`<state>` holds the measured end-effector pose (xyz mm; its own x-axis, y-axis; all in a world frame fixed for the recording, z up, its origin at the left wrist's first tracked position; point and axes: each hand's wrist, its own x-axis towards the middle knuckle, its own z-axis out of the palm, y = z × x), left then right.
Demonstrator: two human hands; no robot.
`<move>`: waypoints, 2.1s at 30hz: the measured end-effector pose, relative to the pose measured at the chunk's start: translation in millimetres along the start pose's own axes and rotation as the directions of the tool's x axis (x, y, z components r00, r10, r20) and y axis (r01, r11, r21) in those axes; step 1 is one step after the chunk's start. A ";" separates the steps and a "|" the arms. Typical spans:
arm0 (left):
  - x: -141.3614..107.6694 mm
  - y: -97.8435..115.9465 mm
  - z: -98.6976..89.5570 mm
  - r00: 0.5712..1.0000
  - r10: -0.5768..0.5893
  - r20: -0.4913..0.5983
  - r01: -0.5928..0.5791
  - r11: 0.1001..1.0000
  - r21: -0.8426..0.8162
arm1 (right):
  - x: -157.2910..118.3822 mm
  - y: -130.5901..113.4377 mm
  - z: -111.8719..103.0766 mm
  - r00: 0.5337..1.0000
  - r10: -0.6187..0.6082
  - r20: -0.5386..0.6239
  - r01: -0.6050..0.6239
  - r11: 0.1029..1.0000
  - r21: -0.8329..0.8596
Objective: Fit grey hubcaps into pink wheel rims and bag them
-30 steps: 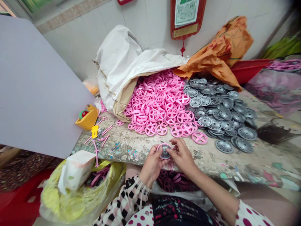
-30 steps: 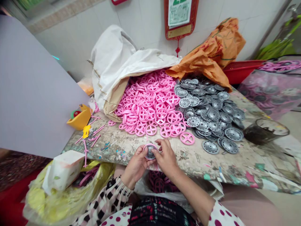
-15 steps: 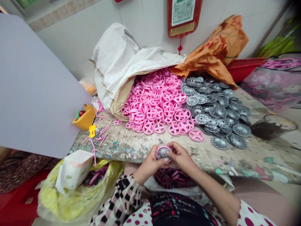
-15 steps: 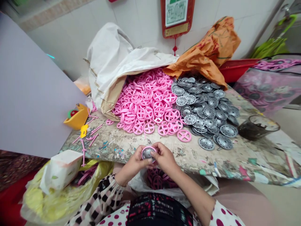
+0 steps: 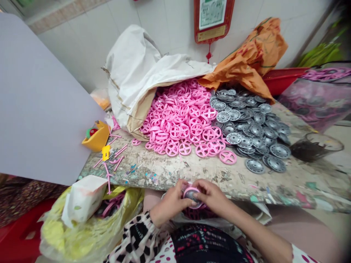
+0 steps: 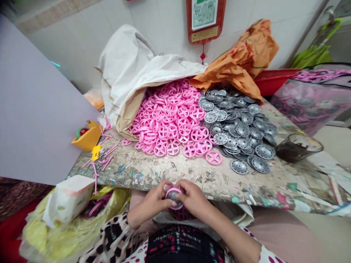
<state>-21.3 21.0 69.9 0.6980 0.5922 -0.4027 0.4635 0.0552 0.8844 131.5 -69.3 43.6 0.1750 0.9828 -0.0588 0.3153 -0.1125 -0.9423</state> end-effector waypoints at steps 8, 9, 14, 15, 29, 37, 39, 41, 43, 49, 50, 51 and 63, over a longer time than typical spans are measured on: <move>0.2 -9.8 -14.9 0.996 -0.065 -0.054 0.062 0.996 -0.061 | 26.8 -7.1 -32.9 0.970 -0.228 -0.086 0.087 0.653 -0.753; 1.4 -10.7 -12.7 0.997 -0.062 -0.049 0.059 0.996 -0.071 | 39.5 -7.0 -40.3 0.966 -0.229 -0.123 0.037 0.590 -0.806; 4.4 -9.7 -4.1 1.000 0.010 -0.017 -0.011 0.998 -0.068 | 81.4 0.6 -61.0 0.960 -0.217 -0.177 -0.068 0.432 -0.899; 4.6 -8.2 -3.5 1.000 0.018 -0.016 -0.019 0.998 -0.061 | 82.0 2.0 -59.8 0.957 -0.236 -0.167 -0.038 0.471 -0.881; 22.9 10.7 10.9 0.982 0.078 -0.172 -0.101 0.987 -0.128 | -4.4 19.5 -70.5 0.884 -0.240 -0.402 -0.014 0.845 -0.535; 22.1 22.6 14.9 0.991 -0.124 -0.053 0.069 0.802 -0.593 | -41.2 67.5 -107.4 0.871 -0.264 -0.415 -0.319 0.339 -0.885; 21.8 26.9 16.0 0.994 -0.112 -0.001 0.084 0.746 -0.661 | -42.6 65.4 -102.2 0.889 -0.289 -0.355 -0.241 0.363 -0.900; 20.5 29.7 16.8 0.993 -0.111 0.043 0.109 0.694 -0.712 | -40.9 63.3 -102.9 0.885 -0.308 -0.349 -0.217 0.390 -0.895; 18.2 30.7 17.1 0.991 -0.114 0.072 0.129 0.655 -0.744 | -38.4 63.0 -109.9 0.894 -0.306 -0.326 -0.196 0.386 -0.901; 12.2 28.9 19.4 0.992 -0.110 0.060 0.115 0.617 -0.779 | -36.0 49.9 -135.3 0.886 -0.290 -0.362 -0.233 0.396 -0.888; 12.2 29.0 21.0 0.992 -0.114 0.056 0.114 0.611 -0.783 | -35.7 42.1 -133.3 0.853 -0.289 -0.435 -0.272 0.466 -0.842; 12.5 29.4 23.0 0.992 -0.116 0.057 0.116 0.605 -0.787 | -35.0 32.7 -127.9 0.814 -0.279 -0.509 -0.291 0.563 -0.773; 10.1 29.7 41.0 0.999 -0.050 0.017 0.044 0.614 -0.788 | -10.9 -13.3 -13.0 0.808 -0.407 -0.426 0.199 0.869 -0.453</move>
<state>22.0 -4.3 82.4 0.6826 0.5752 -0.4507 -0.1147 0.6934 0.7113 137.6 -80.3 61.1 0.4103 0.7777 0.4763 0.7316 0.0312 -0.6811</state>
